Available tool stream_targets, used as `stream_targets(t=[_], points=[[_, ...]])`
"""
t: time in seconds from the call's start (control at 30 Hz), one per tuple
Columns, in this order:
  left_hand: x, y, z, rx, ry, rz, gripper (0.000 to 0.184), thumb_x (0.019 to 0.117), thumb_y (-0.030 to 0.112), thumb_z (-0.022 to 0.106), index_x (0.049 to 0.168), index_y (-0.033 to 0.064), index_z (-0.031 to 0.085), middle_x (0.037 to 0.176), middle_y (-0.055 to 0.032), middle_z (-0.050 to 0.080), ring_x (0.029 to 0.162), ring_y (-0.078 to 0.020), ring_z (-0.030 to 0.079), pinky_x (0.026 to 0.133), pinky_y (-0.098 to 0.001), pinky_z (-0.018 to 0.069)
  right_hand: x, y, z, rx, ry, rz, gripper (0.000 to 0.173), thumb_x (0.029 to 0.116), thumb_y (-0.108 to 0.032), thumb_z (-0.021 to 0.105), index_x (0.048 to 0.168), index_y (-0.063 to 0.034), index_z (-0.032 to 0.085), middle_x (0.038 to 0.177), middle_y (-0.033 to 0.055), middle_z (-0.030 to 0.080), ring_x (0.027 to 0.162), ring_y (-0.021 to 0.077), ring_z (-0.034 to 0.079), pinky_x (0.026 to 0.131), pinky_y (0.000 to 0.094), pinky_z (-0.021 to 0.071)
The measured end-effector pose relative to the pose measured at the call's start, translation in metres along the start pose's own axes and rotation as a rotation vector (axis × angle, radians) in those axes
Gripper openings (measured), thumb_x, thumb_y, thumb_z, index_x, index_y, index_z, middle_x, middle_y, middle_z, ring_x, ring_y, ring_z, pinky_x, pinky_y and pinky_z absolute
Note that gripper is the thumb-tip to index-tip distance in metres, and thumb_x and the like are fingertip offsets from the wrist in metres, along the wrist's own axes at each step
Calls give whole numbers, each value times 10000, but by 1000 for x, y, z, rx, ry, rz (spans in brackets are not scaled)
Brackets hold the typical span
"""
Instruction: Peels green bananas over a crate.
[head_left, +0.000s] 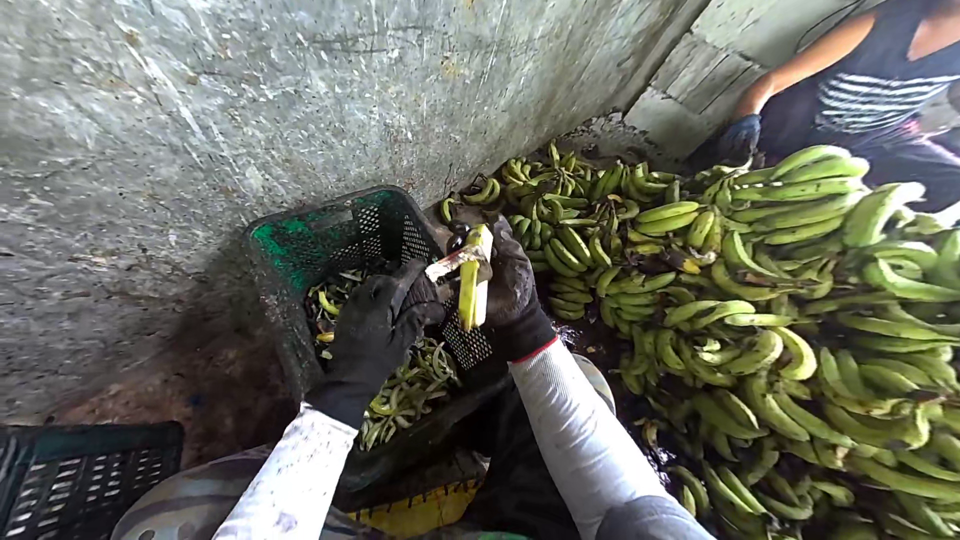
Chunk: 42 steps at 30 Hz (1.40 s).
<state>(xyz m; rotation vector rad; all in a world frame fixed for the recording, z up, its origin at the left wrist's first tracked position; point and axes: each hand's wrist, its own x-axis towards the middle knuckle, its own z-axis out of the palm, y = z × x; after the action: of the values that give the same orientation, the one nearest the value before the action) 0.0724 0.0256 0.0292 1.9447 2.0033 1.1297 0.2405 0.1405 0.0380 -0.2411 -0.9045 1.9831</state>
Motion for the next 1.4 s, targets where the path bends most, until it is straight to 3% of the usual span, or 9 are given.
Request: stream_targets(t=[0.2,0.43,0.57,0.67,0.73,0.97,1.1,1.23,1.4], points=[[-6,-5,1,112,-30,-29,595,972,556,545,1473,237,565,1265,-201,646,1179,-412,611,971,-611,481,-6,2,3,-329,161,219,432,1076,-523,308,1163,-215,598,873,-8,664,707,88,649,583,291,571],[5,-12,-20,-199,-168,-510,407,1088,405,457,1476,294,514,1196,-92,682,964,-253,672,836,-531,545,-10,3,10,-916,-225,206,553,1036,-445,335,1431,-111,529,1120,49,670,874,92,642,751,306,561],[3,-36,-15,-197,-164,-548,427,1075,488,427,1449,310,531,1221,-68,682,1047,-248,668,890,-561,536,-13,6,-6,-737,-111,199,531,1010,-457,391,1440,-171,516,1034,33,687,798,102,653,693,309,578],[0,-21,-22,-119,-163,-410,477,1037,508,526,1469,305,526,1212,-83,682,1013,-260,682,872,-560,553,-11,1,-13,-343,184,321,471,1045,-563,318,1218,-238,613,864,-14,663,658,82,622,554,272,550],[-7,-14,-19,-11,-149,-179,554,1005,510,571,1491,247,531,1280,-133,660,1128,-314,656,950,-578,522,-12,-5,-24,-177,246,370,585,1035,-617,235,1147,-205,635,886,2,682,735,108,655,622,318,577],[-23,-8,19,181,-19,372,609,988,655,437,1350,233,683,1089,-168,722,1060,-382,674,947,-564,517,-13,1,-73,-264,144,191,441,1084,-339,274,1134,-106,645,840,-4,652,699,67,621,646,247,557],[-14,9,16,77,-287,10,491,988,403,613,1404,144,627,1229,-180,681,1140,-365,653,981,-571,509,-25,2,-45,-552,151,282,333,1088,-251,337,1149,-96,625,835,-12,643,694,44,613,613,224,534],[4,-14,0,-58,-341,-577,441,1072,467,464,1451,251,530,1175,-142,690,1019,-342,679,878,-624,527,-27,13,-33,-378,7,305,308,1064,-291,369,1103,-169,649,825,-19,671,668,53,629,586,234,552],[-11,-17,-21,-45,-272,-350,536,1014,511,572,1487,265,521,1276,-111,666,1106,-295,664,946,-580,521,-28,4,-47,-543,124,200,239,1067,-255,426,1090,-146,638,780,-27,631,630,35,594,553,212,522]])
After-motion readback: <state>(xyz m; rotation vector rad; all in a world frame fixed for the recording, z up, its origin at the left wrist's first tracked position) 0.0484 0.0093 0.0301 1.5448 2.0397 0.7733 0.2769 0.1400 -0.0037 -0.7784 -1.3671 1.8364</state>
